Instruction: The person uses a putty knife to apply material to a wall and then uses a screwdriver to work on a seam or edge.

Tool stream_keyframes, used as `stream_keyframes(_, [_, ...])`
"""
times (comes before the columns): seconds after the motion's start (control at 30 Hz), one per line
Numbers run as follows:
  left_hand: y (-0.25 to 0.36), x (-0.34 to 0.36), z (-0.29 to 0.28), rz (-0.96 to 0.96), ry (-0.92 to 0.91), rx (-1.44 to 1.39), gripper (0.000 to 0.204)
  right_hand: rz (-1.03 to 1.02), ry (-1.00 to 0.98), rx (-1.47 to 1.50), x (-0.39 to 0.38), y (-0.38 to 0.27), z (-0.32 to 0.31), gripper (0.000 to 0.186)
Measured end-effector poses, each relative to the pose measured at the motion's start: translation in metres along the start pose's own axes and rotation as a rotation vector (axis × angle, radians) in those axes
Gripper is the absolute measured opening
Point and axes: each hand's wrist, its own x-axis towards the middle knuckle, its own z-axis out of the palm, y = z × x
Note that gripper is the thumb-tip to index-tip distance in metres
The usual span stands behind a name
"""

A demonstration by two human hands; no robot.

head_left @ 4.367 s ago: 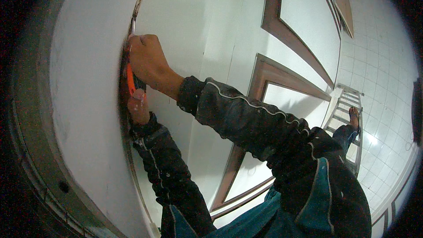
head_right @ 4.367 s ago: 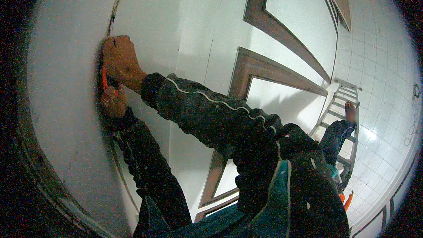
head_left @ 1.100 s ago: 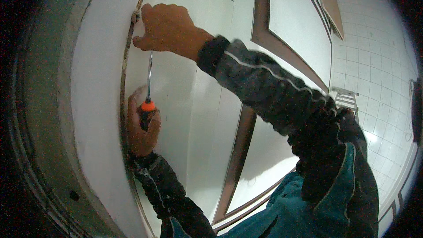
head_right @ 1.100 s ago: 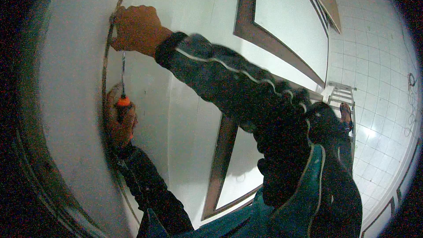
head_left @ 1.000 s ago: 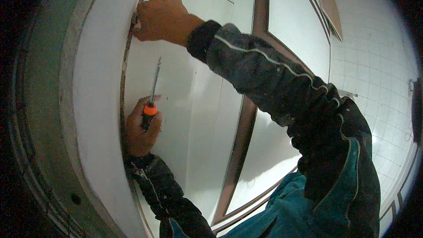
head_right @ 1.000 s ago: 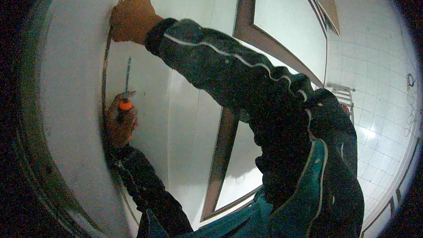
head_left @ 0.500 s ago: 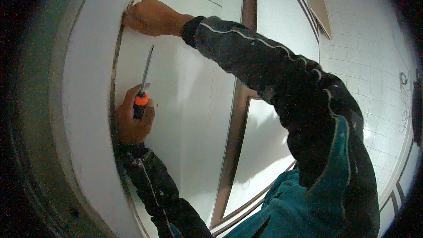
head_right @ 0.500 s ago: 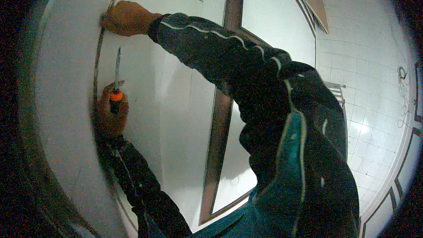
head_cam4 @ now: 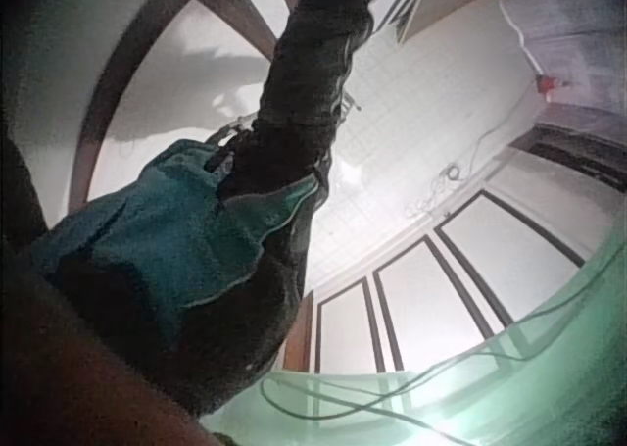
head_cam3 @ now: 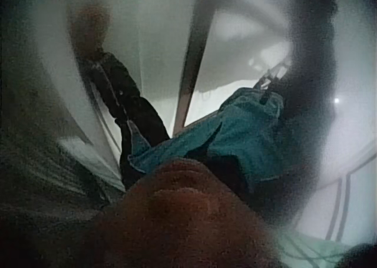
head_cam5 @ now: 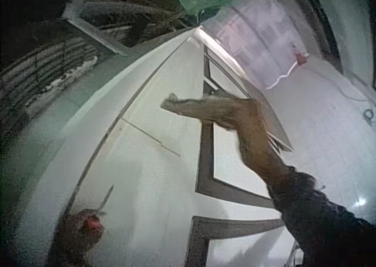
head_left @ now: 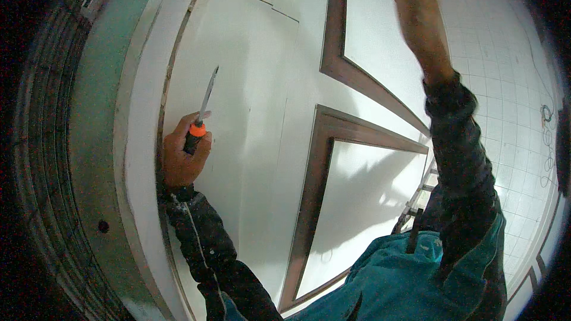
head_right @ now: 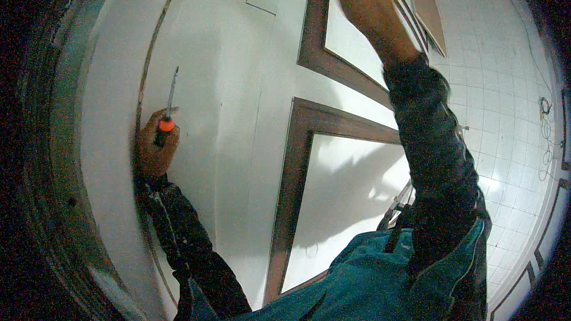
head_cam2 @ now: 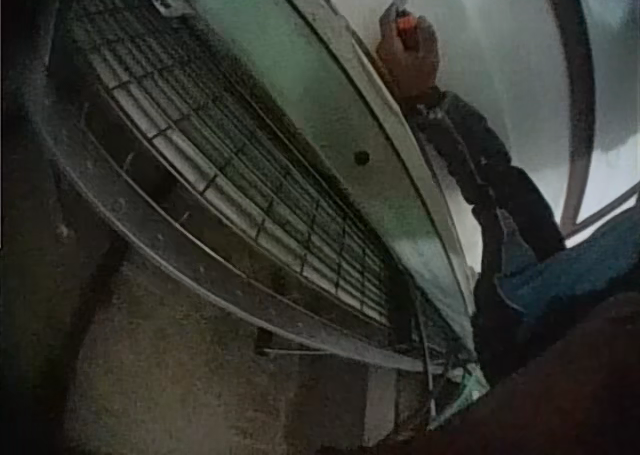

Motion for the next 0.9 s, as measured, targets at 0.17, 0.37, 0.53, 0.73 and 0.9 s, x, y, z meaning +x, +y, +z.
stream_keyframes(0.17, [-0.002, -0.001, 0.011, -0.045, -0.002, 0.001, 0.031, 0.012, 0.229, -0.191, -0.047, -0.052, -0.029, 0.032])
stream_keyframes(0.37, [0.010, 0.004, 0.008, -0.018, 0.012, 0.057, 0.030, 0.001, 0.071, -0.396, -0.030, -0.046, -0.027, 0.029])
stream_keyframes(0.53, [0.007, -0.001, 0.011, -0.064, 0.003, -0.020, 0.030, -0.016, -0.044, -0.441, -0.019, -0.018, 0.001, 0.026])
stream_keyframes(0.73, [-0.001, -0.004, 0.005, -0.046, 0.007, 0.109, 0.030, 0.002, -0.006, -0.417, -0.021, -0.016, 0.003, 0.023])
stream_keyframes(0.9, [-0.002, 0.004, 0.016, 0.051, 0.008, -0.027, 0.032, 0.016, 0.024, -0.472, -0.020, -0.027, -0.023, 0.020])
